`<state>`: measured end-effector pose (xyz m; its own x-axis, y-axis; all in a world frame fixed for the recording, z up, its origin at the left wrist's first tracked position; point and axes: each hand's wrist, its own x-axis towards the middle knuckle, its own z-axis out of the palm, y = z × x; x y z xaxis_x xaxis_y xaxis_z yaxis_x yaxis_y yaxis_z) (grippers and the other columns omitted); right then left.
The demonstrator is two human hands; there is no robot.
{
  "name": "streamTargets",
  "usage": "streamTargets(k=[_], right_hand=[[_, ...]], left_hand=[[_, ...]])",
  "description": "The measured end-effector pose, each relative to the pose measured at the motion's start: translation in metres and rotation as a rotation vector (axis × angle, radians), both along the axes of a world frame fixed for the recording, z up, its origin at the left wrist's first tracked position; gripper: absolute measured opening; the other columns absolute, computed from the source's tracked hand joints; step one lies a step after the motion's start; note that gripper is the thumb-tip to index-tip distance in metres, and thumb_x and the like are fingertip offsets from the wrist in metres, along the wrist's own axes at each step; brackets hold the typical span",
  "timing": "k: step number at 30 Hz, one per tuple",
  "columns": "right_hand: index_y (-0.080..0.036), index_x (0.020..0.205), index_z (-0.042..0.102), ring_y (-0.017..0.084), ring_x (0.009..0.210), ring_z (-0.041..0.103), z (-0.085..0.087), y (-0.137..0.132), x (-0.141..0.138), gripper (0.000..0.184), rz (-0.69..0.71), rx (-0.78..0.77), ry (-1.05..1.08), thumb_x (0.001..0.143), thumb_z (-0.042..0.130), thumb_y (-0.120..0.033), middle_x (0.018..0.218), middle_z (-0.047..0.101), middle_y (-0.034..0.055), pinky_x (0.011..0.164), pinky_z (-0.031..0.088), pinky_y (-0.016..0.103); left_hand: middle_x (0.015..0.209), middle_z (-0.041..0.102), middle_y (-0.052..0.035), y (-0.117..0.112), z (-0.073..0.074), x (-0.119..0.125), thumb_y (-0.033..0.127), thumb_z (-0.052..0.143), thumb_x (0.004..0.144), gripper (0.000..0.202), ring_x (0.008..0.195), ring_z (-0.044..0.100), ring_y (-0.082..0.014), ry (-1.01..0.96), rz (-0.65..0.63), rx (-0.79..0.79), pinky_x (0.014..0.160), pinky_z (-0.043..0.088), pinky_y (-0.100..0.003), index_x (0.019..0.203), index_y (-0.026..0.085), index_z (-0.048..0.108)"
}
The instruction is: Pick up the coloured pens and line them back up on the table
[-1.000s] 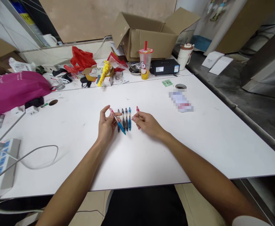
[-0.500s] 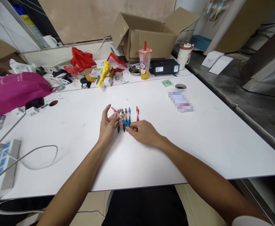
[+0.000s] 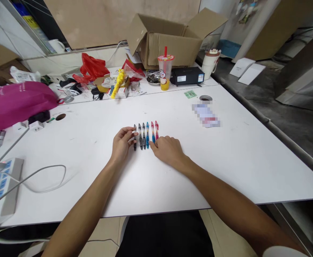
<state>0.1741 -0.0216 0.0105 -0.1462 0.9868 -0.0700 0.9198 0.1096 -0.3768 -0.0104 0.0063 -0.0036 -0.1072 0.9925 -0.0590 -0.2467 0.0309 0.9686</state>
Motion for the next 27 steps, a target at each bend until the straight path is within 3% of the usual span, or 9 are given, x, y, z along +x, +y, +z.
streamTargets(k=[3, 5, 8, 10, 12, 20, 27], right_hand=[[-0.021, 0.054, 0.049, 0.016, 0.053, 0.044, -0.001, 0.000, 0.002, 0.057, 0.043, 0.042, 0.012, 0.101, 0.045, -0.053, 0.055, 0.056, 0.0026, 0.057, 0.025, 0.032], [-0.021, 0.064, 0.058, 0.018, 0.060, 0.052, -0.002, 0.000, 0.004, 0.048, 0.107, 0.131, 0.060, 0.101, 0.049, -0.050, 0.063, 0.063, 0.0028, 0.059, 0.031, 0.032], [-0.021, 0.101, 0.069, 0.025, 0.094, 0.064, -0.007, 0.002, 0.008, 0.021, 0.323, 0.342, 0.136, 0.099, 0.058, -0.039, 0.102, 0.075, 0.0078, 0.075, 0.046, 0.036], [-0.020, 0.125, 0.064, 0.029, 0.120, 0.059, -0.012, 0.004, 0.010, 0.032, 0.468, 0.430, 0.141, 0.097, 0.062, -0.035, 0.129, 0.070, 0.0113, 0.093, 0.048, 0.042], [-0.021, 0.136, 0.059, 0.032, 0.132, 0.053, -0.017, 0.007, 0.010, 0.041, 0.485, 0.443, 0.106, 0.097, 0.063, -0.033, 0.139, 0.066, 0.0114, 0.100, 0.046, 0.047], [-0.019, 0.134, 0.065, 0.029, 0.126, 0.061, -0.026, 0.014, 0.005, 0.035, 0.440, 0.514, 0.055, 0.102, 0.059, -0.031, 0.129, 0.072, 0.0141, 0.105, 0.043, 0.047], [-0.024, 0.123, 0.074, 0.026, 0.119, 0.063, -0.026, 0.024, 0.015, 0.027, 0.428, 0.607, 0.299, 0.104, 0.056, -0.032, 0.125, 0.076, 0.0064, 0.100, 0.048, 0.046]], left_hand=[[0.110, 0.070, -0.0083, 0.000, 0.000, 0.000, 0.020, 0.064, 0.087, 0.007, 0.091, 0.069, -0.0159, 0.000, -0.004, 0.004, 0.062, 0.053, -0.022, 0.090, 0.020, 0.071], [0.111, 0.070, -0.0085, 0.000, 0.000, 0.000, 0.020, 0.064, 0.087, 0.007, 0.089, 0.069, -0.0155, -0.005, -0.003, 0.004, 0.061, 0.052, -0.022, 0.090, 0.020, 0.070], [0.110, 0.070, -0.0082, 0.000, 0.001, 0.000, 0.018, 0.064, 0.087, 0.006, 0.088, 0.069, -0.0151, -0.013, 0.000, -0.007, 0.060, 0.052, -0.021, 0.089, 0.019, 0.070], [0.109, 0.070, -0.0080, -0.001, 0.002, 0.001, 0.017, 0.063, 0.087, 0.007, 0.087, 0.069, -0.0148, -0.019, -0.004, -0.017, 0.060, 0.052, -0.021, 0.089, 0.019, 0.069], [0.108, 0.071, -0.0081, -0.001, 0.003, 0.001, 0.017, 0.063, 0.087, 0.007, 0.086, 0.069, -0.0147, -0.022, -0.008, -0.026, 0.060, 0.051, -0.022, 0.089, 0.019, 0.069], [0.107, 0.072, -0.0080, 0.000, 0.004, 0.001, 0.016, 0.063, 0.087, 0.008, 0.082, 0.069, -0.0141, -0.032, 0.002, -0.043, 0.060, 0.052, -0.023, 0.089, 0.019, 0.069], [0.105, 0.072, -0.0083, 0.000, 0.005, 0.001, 0.018, 0.065, 0.086, 0.004, 0.080, 0.069, -0.0136, -0.029, -0.004, -0.054, 0.061, 0.051, -0.022, 0.088, 0.018, 0.068]])
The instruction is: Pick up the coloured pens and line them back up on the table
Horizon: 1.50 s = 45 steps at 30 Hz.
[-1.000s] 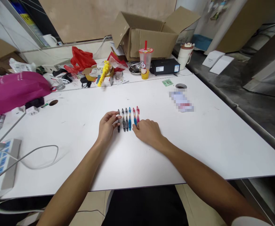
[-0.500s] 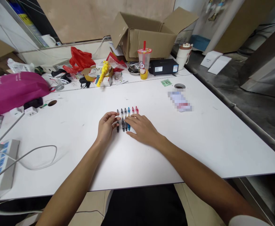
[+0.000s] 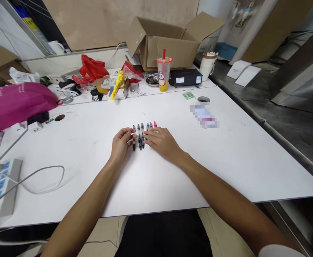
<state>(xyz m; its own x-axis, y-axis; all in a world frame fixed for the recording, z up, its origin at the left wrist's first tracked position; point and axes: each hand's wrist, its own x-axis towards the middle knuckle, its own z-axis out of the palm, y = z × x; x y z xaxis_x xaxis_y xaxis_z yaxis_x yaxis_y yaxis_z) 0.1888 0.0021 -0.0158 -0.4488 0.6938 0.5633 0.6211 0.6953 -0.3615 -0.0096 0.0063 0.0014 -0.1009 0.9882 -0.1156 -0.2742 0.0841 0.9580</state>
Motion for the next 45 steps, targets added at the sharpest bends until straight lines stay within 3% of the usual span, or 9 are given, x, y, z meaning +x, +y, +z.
streamTargets(k=[5, 8, 14, 19, 24, 27, 31, 39, 45], right_hand=[[-0.026, 0.115, 0.078, 0.025, 0.101, 0.063, 0.001, 0.004, 0.005, 0.028, -0.008, 0.022, 0.138, 0.104, 0.055, -0.039, 0.106, 0.078, 0.0068, 0.090, 0.050, 0.043], [-0.029, 0.119, 0.077, 0.022, 0.088, 0.065, 0.001, 0.004, 0.006, 0.030, -0.041, -0.087, 0.239, 0.105, 0.052, -0.041, 0.092, 0.079, 0.0029, 0.088, 0.050, 0.044], [-0.031, 0.126, 0.073, 0.022, 0.100, 0.070, 0.008, -0.006, 0.002, 0.032, -0.079, -0.292, 0.455, 0.104, 0.053, -0.042, 0.108, 0.080, 0.0036, 0.097, 0.051, 0.047], [-0.027, 0.121, 0.075, 0.022, 0.097, 0.070, 0.015, -0.014, -0.001, 0.029, 0.059, -0.428, 0.568, 0.099, 0.057, -0.035, 0.107, 0.078, 0.0060, 0.089, 0.054, 0.044], [-0.023, 0.111, 0.073, 0.018, 0.078, 0.066, 0.017, -0.011, 0.000, 0.024, 0.161, -0.626, 0.656, 0.096, 0.061, -0.038, 0.094, 0.076, 0.0045, 0.071, 0.052, 0.036], [-0.022, 0.120, 0.065, 0.014, 0.064, 0.060, 0.016, -0.007, -0.001, 0.036, 0.200, -0.808, 0.728, 0.098, 0.058, -0.049, 0.088, 0.073, 0.0033, 0.059, 0.047, 0.030], [-0.018, 0.099, 0.069, 0.012, 0.053, 0.050, 0.016, -0.004, -0.003, 0.051, 0.239, -1.065, 0.633, 0.100, 0.046, -0.063, 0.072, 0.069, 0.0031, 0.049, 0.037, 0.028], [-0.022, 0.094, 0.068, 0.012, 0.061, 0.047, 0.023, -0.013, 0.003, 0.032, 0.078, -0.611, 0.327, 0.102, 0.053, -0.049, 0.070, 0.059, -0.0035, 0.061, 0.036, 0.029], [-0.021, 0.083, 0.068, 0.014, 0.061, 0.052, 0.018, -0.012, 0.001, 0.046, 0.030, -0.665, 0.374, 0.104, 0.043, -0.053, 0.069, 0.062, -0.0006, 0.062, 0.041, 0.031]], left_hand=[[0.105, 0.072, -0.0080, 0.000, 0.001, 0.000, 0.018, 0.065, 0.086, 0.004, 0.080, 0.069, -0.0132, 0.005, 0.003, -0.012, 0.060, 0.051, -0.022, 0.088, 0.018, 0.068], [0.105, 0.073, -0.0080, 0.000, 0.001, 0.000, 0.017, 0.064, 0.086, 0.005, 0.079, 0.069, -0.0132, -0.001, 0.007, -0.016, 0.061, 0.051, -0.022, 0.089, 0.018, 0.068], [0.107, 0.075, -0.0103, 0.000, 0.003, -0.001, 0.022, 0.068, 0.089, 0.010, 0.084, 0.073, -0.0156, -0.064, -0.008, -0.037, 0.063, 0.054, -0.023, 0.098, 0.018, 0.068], [0.121, 0.074, -0.0173, -0.002, 0.011, 0.001, 0.039, 0.064, 0.097, 0.028, 0.099, 0.076, -0.0217, -0.171, -0.045, -0.064, 0.078, 0.060, -0.029, 0.111, 0.015, 0.064], [0.115, 0.076, -0.0167, -0.002, 0.012, 0.002, 0.034, 0.064, 0.098, 0.022, 0.096, 0.077, -0.0208, -0.220, -0.071, -0.032, 0.086, 0.062, -0.031, 0.109, 0.015, 0.062], [0.111, 0.078, -0.0151, -0.003, 0.010, 0.003, 0.035, 0.068, 0.096, 0.021, 0.097, 0.077, -0.0203, -0.234, -0.121, 0.007, 0.085, 0.062, -0.029, 0.104, 0.016, 0.062], [0.110, 0.078, -0.0131, -0.005, 0.008, 0.005, 0.040, 0.075, 0.090, 0.029, 0.096, 0.078, -0.0197, -0.205, -0.179, 0.038, 0.078, 0.062, -0.026, 0.100, 0.017, 0.061], [0.103, 0.079, -0.0114, -0.009, 0.006, 0.011, 0.048, 0.077, 0.087, 0.035, 0.083, 0.077, -0.0160, -0.106, -0.098, 0.058, 0.075, 0.061, -0.026, 0.096, 0.018, 0.061], [0.107, 0.079, -0.0148, -0.008, 0.003, 0.011, 0.048, 0.075, 0.089, 0.036, 0.079, 0.077, -0.0170, -0.093, -0.046, 0.026, 0.073, 0.062, -0.028, 0.101, 0.017, 0.061]])
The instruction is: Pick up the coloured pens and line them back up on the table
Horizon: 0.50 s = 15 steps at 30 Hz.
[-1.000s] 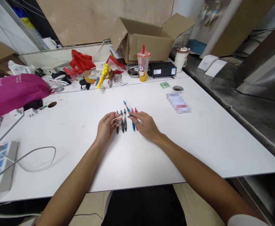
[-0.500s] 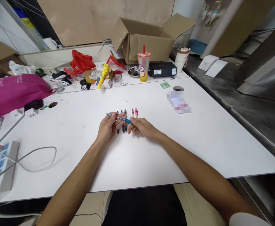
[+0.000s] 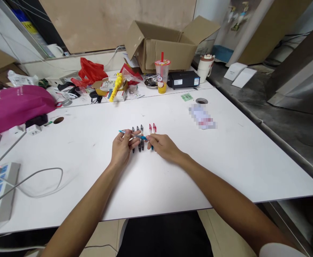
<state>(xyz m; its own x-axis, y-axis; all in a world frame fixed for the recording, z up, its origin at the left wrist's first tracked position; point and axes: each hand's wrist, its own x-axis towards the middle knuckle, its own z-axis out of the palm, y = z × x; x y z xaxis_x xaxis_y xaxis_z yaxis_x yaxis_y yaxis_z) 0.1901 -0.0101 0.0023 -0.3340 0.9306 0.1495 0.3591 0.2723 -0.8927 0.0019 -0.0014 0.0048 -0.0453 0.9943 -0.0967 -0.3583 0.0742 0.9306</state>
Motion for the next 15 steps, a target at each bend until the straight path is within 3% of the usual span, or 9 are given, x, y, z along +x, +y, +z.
streamTargets(k=[4, 8, 15], right_hand=[[-0.023, 0.100, 0.065, 0.016, 0.074, 0.059, -0.0031, 0.0029, -0.0030, 0.026, -0.057, 0.022, 0.114, 0.095, 0.064, -0.048, 0.097, 0.071, 0.0033, 0.069, 0.048, 0.032], [-0.022, 0.097, 0.064, 0.016, 0.072, 0.059, -0.0049, 0.0039, -0.0040, 0.026, -0.040, -0.024, 0.111, 0.099, 0.055, -0.047, 0.093, 0.071, 0.0042, 0.068, 0.049, 0.033], [-0.023, 0.108, 0.059, 0.020, 0.087, 0.065, -0.0105, 0.0060, -0.0041, 0.024, -0.096, 0.040, 0.174, 0.095, 0.061, -0.043, 0.105, 0.070, 0.0071, 0.072, 0.053, 0.035]], left_hand=[[0.114, 0.078, -0.0164, 0.0012, -0.0026, -0.0011, 0.051, 0.075, 0.088, 0.039, 0.078, 0.078, -0.0174, 0.012, -0.007, -0.009, 0.067, 0.061, -0.026, 0.101, 0.018, 0.060], [0.118, 0.077, -0.0176, 0.0014, -0.0038, -0.0014, 0.051, 0.074, 0.088, 0.039, 0.079, 0.078, -0.0183, 0.031, -0.010, -0.009, 0.063, 0.062, -0.026, 0.101, 0.017, 0.061], [0.119, 0.076, -0.0188, -0.0004, -0.0014, -0.0002, 0.051, 0.073, 0.089, 0.038, 0.083, 0.078, -0.0206, 0.055, 0.004, -0.040, 0.058, 0.060, -0.025, 0.100, 0.017, 0.060]])
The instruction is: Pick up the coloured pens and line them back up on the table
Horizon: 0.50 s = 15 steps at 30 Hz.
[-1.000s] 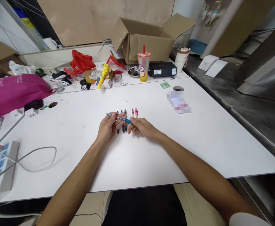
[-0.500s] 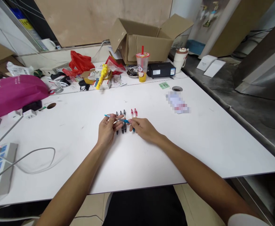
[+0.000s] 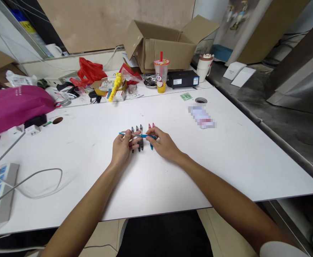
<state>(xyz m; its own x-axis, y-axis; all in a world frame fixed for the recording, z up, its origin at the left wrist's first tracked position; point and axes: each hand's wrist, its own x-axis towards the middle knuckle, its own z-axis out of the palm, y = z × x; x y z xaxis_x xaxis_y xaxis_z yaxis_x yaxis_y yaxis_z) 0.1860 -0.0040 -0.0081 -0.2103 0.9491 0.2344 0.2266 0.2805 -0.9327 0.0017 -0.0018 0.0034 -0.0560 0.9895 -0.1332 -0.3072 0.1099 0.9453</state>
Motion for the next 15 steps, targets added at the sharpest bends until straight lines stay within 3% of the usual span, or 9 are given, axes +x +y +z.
streamTargets(k=[5, 9, 15], right_hand=[[-0.024, 0.116, 0.061, 0.022, 0.097, 0.066, -0.003, 0.002, 0.000, 0.027, -0.041, 0.015, 0.016, 0.095, 0.062, -0.040, 0.106, 0.070, 0.0070, 0.075, 0.054, 0.035], [-0.025, 0.104, 0.067, 0.019, 0.089, 0.063, 0.002, 0.001, 0.000, 0.016, -0.072, 0.088, -0.014, 0.091, 0.067, -0.034, 0.110, 0.067, 0.0061, 0.062, 0.049, 0.030], [-0.026, 0.096, 0.073, 0.020, 0.092, 0.063, 0.010, 0.000, 0.002, 0.015, -0.068, 0.122, 0.015, 0.088, 0.070, -0.038, 0.106, 0.067, 0.0055, 0.059, 0.048, 0.030]], left_hand=[[0.118, 0.076, -0.0186, 0.000, 0.000, 0.000, 0.052, 0.074, 0.089, 0.039, 0.086, 0.079, -0.0213, -0.005, 0.002, -0.003, 0.058, 0.059, -0.024, 0.100, 0.017, 0.060], [0.113, 0.078, -0.0184, 0.002, -0.001, -0.001, 0.052, 0.068, 0.093, 0.037, 0.084, 0.079, -0.0211, -0.011, -0.007, -0.002, 0.060, 0.061, -0.025, 0.097, 0.017, 0.059], [0.101, 0.080, -0.0160, 0.006, -0.001, -0.003, 0.048, 0.059, 0.100, 0.031, 0.083, 0.079, -0.0198, -0.125, 0.047, -0.045, 0.067, 0.063, -0.025, 0.091, 0.019, 0.052]])
